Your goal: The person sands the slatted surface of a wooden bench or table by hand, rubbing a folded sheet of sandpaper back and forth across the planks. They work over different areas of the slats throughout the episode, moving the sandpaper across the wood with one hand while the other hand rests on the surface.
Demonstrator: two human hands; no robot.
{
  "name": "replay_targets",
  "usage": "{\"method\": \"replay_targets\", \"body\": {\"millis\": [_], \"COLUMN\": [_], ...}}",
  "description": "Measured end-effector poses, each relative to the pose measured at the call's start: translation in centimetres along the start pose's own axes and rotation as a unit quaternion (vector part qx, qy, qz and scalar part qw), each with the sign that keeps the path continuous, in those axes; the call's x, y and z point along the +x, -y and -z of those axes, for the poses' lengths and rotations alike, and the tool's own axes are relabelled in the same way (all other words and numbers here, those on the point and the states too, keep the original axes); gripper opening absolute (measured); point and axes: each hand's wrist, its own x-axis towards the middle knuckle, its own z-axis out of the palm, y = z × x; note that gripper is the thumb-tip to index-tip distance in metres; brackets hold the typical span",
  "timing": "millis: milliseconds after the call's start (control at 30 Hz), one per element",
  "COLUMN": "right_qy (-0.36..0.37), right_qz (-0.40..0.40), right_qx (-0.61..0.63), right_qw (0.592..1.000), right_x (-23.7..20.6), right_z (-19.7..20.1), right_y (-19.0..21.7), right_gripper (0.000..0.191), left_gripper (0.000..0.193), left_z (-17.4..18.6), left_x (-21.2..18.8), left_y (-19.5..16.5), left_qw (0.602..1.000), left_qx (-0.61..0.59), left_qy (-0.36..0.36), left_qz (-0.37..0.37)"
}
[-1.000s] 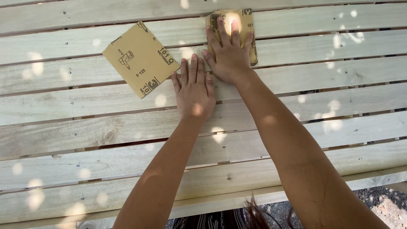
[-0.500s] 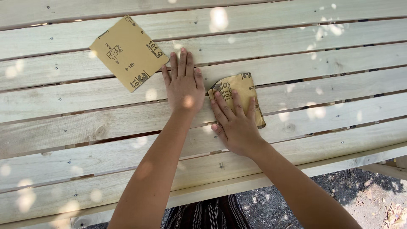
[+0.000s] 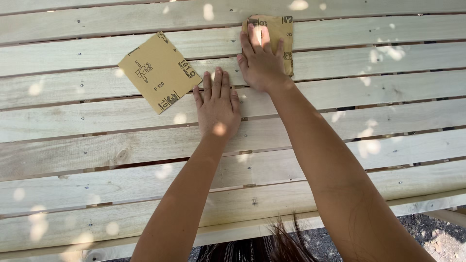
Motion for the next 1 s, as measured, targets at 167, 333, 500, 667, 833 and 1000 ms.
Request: {"method": "replay_targets", "body": {"millis": [167, 333, 500, 667, 833, 1000], "right_qy": [0.009, -0.066, 0.032, 0.009, -0.015, -0.092], "right_qz": [0.044, 0.097, 0.047, -0.002, 0.028, 0.164], "right_qx": [-0.032, -0.098, -0.061, -0.008, -0.008, 0.022], "right_qw": [0.998, 0.988, 0.997, 1.000, 0.999, 0.982], "right_x": [-15.3, -22.9, -12.9, -0.2, -0.8, -16.4], "right_z": [-3.6, -4.6, -2.3, 0.3, -0.2, -3.6], "right_y": [-1.3, -2.2, -3.2, -4.5, -4.2, -4.5], "right_gripper": [0.066, 0.063, 0.069, 0.065, 0.069, 0.071], "left_gripper": [0.065, 0.068, 0.068, 0.067, 0.067, 0.067], "left_z": [-0.3, -0.6, -0.3, -0.2, -0.6, -1.7], "left_x": [0.0, -0.3, -0.5, -0.6, -0.5, -0.2], "left_y": [-0.7, -3.1, -4.1, -3.9, -3.6, -4.3], "left_qw": [0.998, 0.995, 0.995, 0.995, 0.994, 0.993], "left_qx": [0.066, 0.076, 0.082, 0.094, 0.103, 0.115], "left_qy": [0.005, 0.050, 0.061, 0.036, 0.034, 0.003], "left_qz": [0.001, 0.029, 0.022, 0.017, 0.022, 0.020]}}
